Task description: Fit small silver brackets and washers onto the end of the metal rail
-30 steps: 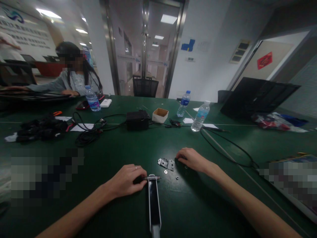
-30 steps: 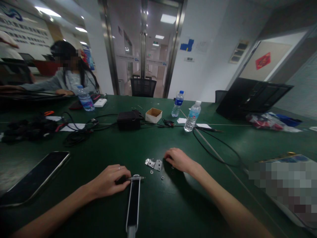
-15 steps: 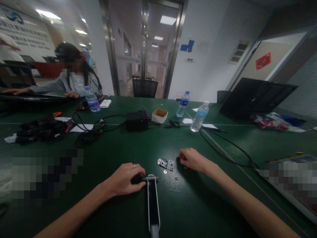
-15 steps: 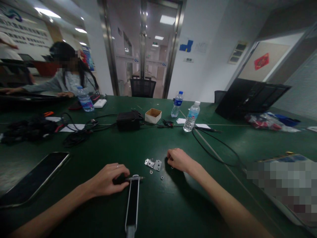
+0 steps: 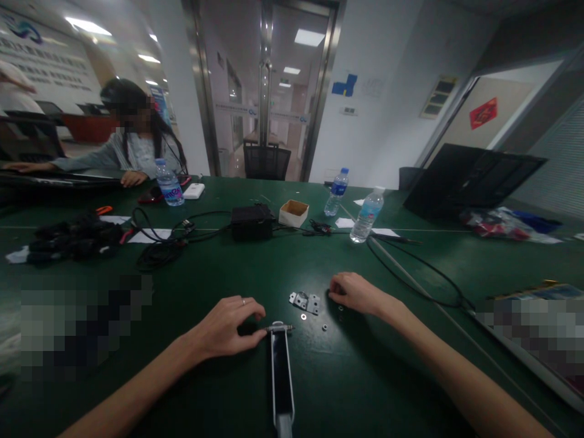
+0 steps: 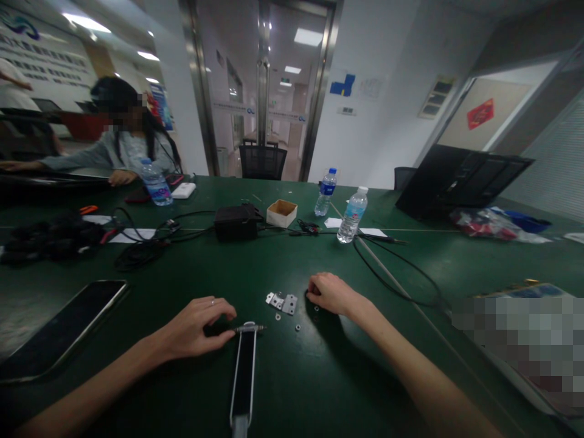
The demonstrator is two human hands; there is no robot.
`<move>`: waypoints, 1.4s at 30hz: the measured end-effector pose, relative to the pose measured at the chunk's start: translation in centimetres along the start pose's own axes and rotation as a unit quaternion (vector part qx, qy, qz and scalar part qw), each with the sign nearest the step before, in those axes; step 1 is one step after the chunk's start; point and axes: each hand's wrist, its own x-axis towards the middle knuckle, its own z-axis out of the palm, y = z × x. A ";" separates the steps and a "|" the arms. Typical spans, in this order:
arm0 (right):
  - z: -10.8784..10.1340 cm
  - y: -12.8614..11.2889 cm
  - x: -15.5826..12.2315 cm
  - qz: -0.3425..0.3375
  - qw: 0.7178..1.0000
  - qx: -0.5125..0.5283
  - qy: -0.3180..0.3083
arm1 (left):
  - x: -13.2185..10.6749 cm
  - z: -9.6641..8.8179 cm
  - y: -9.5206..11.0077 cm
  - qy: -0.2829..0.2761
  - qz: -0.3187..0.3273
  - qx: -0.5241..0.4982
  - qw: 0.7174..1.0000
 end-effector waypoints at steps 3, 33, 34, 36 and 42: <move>0.1 -0.2 0.0 0.007 1.000 0.013 -0.010 | 0.1 0.0 0.0 -0.001 0.001 0.003 1.000; 2.7 -12.1 -4.0 -0.072 0.761 0.644 -0.037 | 0.3 1.0 5.7 0.176 0.051 -0.175 0.967; 2.8 -12.0 -3.9 -0.075 0.763 0.641 -0.039 | 0.3 1.0 5.7 0.178 0.056 -0.171 0.967; 2.7 -11.9 -3.8 -0.083 0.780 0.619 -0.035 | 0.4 0.8 5.2 0.171 0.069 -0.157 0.970; 1.3 -10.2 -3.7 -0.061 0.926 0.369 0.042 | 0.6 -2.3 1.6 0.017 0.028 -0.090 0.995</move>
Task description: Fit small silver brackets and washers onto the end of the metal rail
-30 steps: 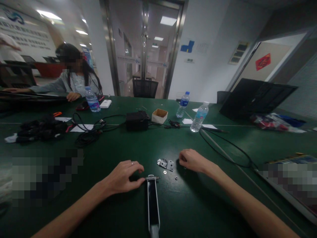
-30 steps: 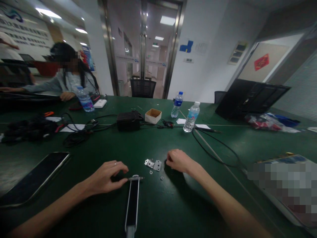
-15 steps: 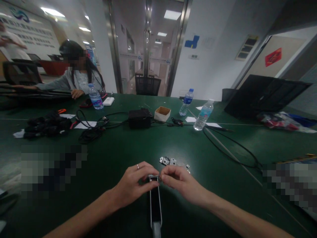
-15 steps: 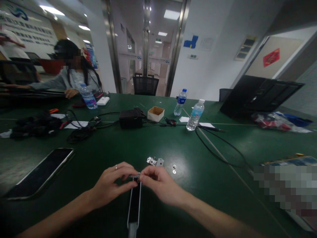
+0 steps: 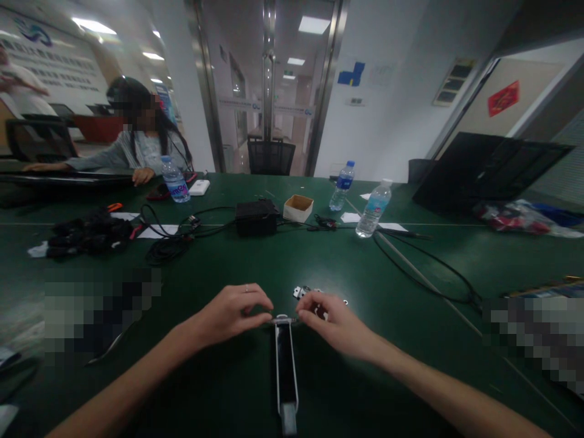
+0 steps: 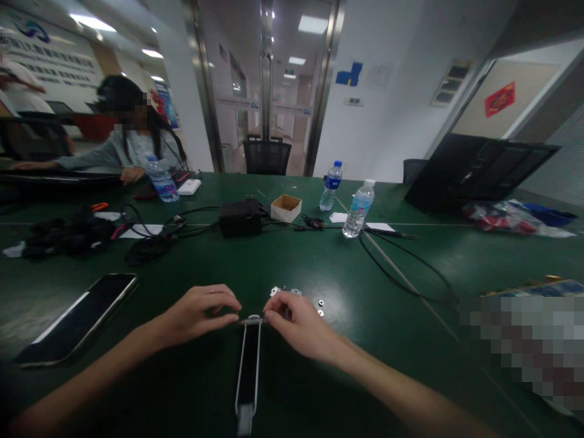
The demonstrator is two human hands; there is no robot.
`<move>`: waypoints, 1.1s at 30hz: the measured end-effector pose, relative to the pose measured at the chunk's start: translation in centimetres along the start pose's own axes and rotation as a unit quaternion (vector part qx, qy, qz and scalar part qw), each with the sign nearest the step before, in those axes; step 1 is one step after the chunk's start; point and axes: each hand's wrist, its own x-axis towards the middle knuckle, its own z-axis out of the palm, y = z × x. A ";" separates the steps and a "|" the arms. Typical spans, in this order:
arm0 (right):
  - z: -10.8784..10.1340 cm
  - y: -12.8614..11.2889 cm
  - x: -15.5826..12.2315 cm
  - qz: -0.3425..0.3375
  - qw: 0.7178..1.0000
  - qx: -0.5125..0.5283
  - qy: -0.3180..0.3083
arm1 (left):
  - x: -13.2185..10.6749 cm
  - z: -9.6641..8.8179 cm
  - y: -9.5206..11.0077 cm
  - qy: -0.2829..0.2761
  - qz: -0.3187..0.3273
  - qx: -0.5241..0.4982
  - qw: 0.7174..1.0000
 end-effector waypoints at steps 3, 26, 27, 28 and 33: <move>-0.7 0.5 0.0 0.000 0.993 -0.122 -0.007 | -0.1 -1.2 -1.2 -0.074 -0.053 0.041 0.995; -0.5 2.2 1.0 -0.041 0.963 -0.264 0.034 | 0.3 0.3 0.0 -0.112 -0.145 -0.043 0.982; -0.7 2.4 1.2 -0.040 0.958 -0.279 0.049 | 0.3 0.3 0.0 -0.112 -0.148 -0.047 0.982; -0.9 2.8 1.3 -0.037 0.954 -0.290 0.057 | 0.3 0.3 0.0 -0.111 -0.149 -0.051 0.981; -1.7 4.5 2.1 -0.052 0.952 -0.302 0.013 | 0.2 0.2 0.0 -0.109 -0.148 -0.067 0.981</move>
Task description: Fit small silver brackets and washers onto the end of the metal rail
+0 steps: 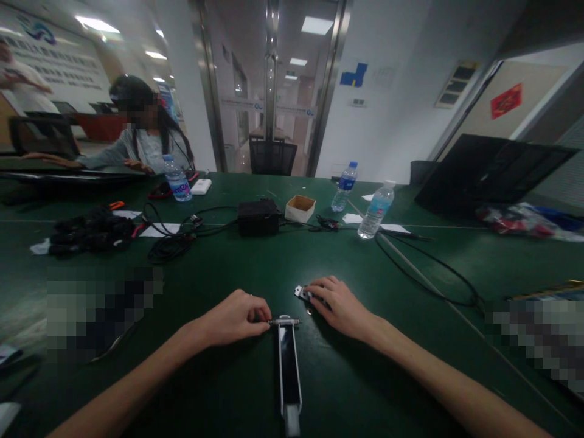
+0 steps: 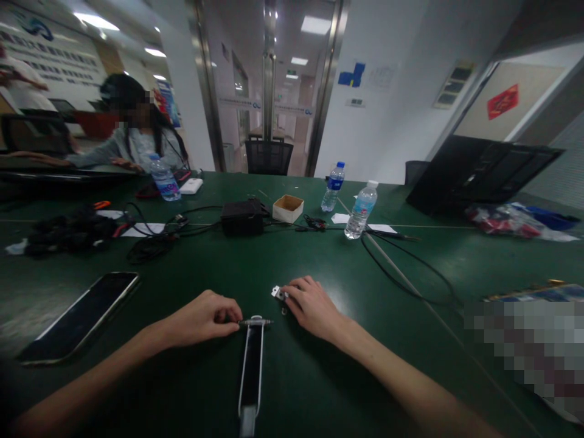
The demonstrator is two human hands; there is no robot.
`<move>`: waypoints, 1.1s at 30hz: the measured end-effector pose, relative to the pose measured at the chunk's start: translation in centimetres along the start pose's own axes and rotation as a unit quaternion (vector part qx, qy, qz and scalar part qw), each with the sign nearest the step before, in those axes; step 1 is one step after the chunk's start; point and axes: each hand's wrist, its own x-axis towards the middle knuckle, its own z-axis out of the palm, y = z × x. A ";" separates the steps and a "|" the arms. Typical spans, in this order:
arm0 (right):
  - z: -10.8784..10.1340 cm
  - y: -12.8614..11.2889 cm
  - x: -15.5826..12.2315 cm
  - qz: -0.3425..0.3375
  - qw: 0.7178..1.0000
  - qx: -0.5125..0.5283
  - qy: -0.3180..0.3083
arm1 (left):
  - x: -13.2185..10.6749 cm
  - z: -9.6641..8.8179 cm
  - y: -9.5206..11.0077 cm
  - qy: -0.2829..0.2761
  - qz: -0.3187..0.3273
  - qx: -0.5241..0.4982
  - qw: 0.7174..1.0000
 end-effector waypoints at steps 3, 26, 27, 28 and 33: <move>0.1 0.6 0.2 -0.008 1.000 0.001 0.007 | 0.0 0.0 0.0 0.000 -0.003 -0.005 1.000; 0.2 0.6 0.0 -0.028 0.994 -0.057 0.087 | 0.3 0.7 0.6 -0.022 -0.047 -0.025 0.998; 0.3 0.4 0.0 -0.034 0.994 -0.059 0.084 | 0.3 0.7 0.6 -0.022 -0.045 -0.024 0.998; 0.5 0.3 -0.1 -0.039 0.994 -0.062 0.081 | 0.3 0.7 0.7 -0.023 -0.043 -0.022 0.999; 1.3 0.1 0.1 -0.033 0.994 -0.071 0.081 | 0.2 0.5 0.8 -0.025 -0.047 -0.032 0.998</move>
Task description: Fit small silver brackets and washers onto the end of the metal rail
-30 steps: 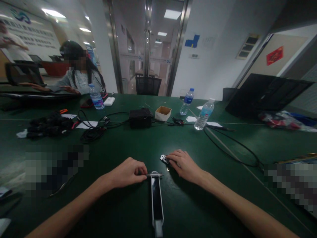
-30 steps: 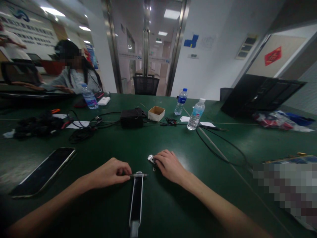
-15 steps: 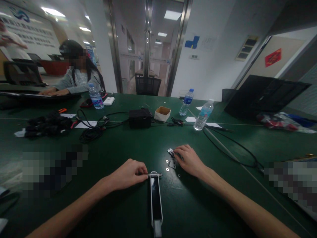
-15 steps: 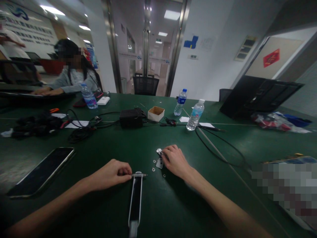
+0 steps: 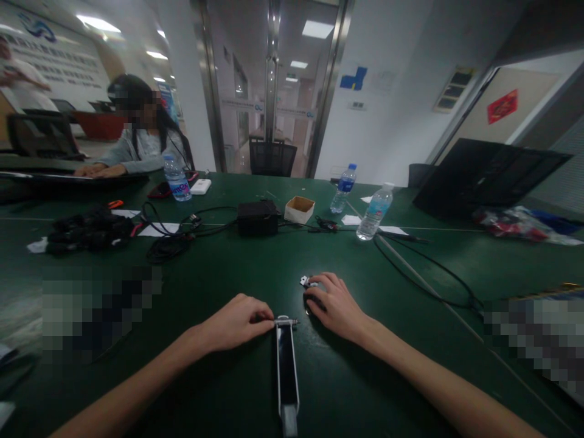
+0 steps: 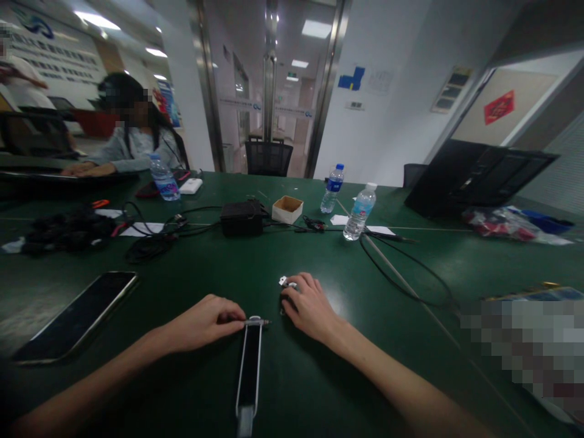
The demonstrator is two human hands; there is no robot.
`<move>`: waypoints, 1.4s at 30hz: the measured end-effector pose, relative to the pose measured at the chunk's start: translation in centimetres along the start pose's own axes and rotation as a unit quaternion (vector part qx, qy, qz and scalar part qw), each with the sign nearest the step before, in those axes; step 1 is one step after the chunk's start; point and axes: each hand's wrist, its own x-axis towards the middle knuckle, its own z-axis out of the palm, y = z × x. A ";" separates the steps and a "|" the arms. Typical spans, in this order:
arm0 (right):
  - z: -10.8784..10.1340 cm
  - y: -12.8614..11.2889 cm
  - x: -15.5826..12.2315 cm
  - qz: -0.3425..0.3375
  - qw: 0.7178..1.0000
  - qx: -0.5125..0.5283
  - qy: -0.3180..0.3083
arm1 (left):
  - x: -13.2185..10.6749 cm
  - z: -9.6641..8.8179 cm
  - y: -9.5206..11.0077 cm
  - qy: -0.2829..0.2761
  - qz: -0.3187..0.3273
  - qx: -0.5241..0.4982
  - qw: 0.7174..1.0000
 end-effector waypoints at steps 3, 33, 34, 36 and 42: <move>0.1 -0.1 0.1 0.015 1.000 -0.003 -0.001 | 0.0 -0.2 0.0 -0.012 -0.012 -0.001 1.000; -1.8 0.6 0.1 0.077 0.990 0.056 -0.109 | -0.1 -0.3 0.3 -0.013 -0.035 0.046 0.998; -1.9 0.6 0.1 0.082 0.989 0.060 -0.111 | 0.0 -0.2 0.1 -0.013 -0.034 0.042 0.998; -1.9 0.5 0.1 0.087 0.987 0.069 -0.115 | 0.1 0.0 -0.3 -0.012 -0.032 0.033 0.999; -1.9 0.3 -0.2 0.079 0.989 0.080 -0.099 | 0.1 0.2 -0.6 -0.007 -0.017 0.021 1.000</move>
